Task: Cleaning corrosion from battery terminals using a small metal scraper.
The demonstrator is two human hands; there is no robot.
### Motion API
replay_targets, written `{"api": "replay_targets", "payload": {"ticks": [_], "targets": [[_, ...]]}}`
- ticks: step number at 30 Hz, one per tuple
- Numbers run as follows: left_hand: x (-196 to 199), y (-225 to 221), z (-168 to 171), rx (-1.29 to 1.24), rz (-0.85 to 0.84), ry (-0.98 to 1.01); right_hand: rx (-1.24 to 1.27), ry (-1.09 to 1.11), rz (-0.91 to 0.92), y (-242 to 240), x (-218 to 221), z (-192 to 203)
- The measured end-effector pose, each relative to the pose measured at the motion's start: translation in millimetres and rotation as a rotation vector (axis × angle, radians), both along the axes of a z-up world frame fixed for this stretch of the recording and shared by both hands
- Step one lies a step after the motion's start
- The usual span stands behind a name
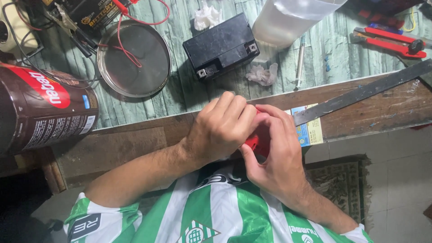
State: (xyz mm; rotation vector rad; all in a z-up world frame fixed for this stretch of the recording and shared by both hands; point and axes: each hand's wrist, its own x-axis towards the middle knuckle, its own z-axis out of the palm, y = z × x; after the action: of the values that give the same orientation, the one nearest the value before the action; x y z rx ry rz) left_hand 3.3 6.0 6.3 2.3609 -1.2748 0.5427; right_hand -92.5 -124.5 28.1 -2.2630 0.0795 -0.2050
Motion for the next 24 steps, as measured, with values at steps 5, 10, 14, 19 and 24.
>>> {"api": "replay_targets", "payload": {"ticks": [5, 10, 14, 19, 24], "targets": [[2.2, -1.6, 3.2, 0.031, -0.046, -0.037, 0.002, -0.012, 0.001, -0.1, 0.2, 3.4], [-0.2, -3.3, -3.3, 0.114, 0.021, -0.093, -0.018, 0.02, -0.004, -0.5, 1.5, 2.7], [3.1, -2.5, -2.9, 0.089, -0.001, -0.146, -0.02, -0.019, 0.014, -1.2, 2.0, 1.9], [2.6, -2.2, -1.3, 0.022, -0.02, -0.108, -0.019, -0.044, 0.019, -1.3, 1.5, -1.2], [0.0, -1.2, -4.2, 0.059, -0.001, -0.05, -0.007, -0.063, 0.008, 1.8, 4.2, 0.9]]}}
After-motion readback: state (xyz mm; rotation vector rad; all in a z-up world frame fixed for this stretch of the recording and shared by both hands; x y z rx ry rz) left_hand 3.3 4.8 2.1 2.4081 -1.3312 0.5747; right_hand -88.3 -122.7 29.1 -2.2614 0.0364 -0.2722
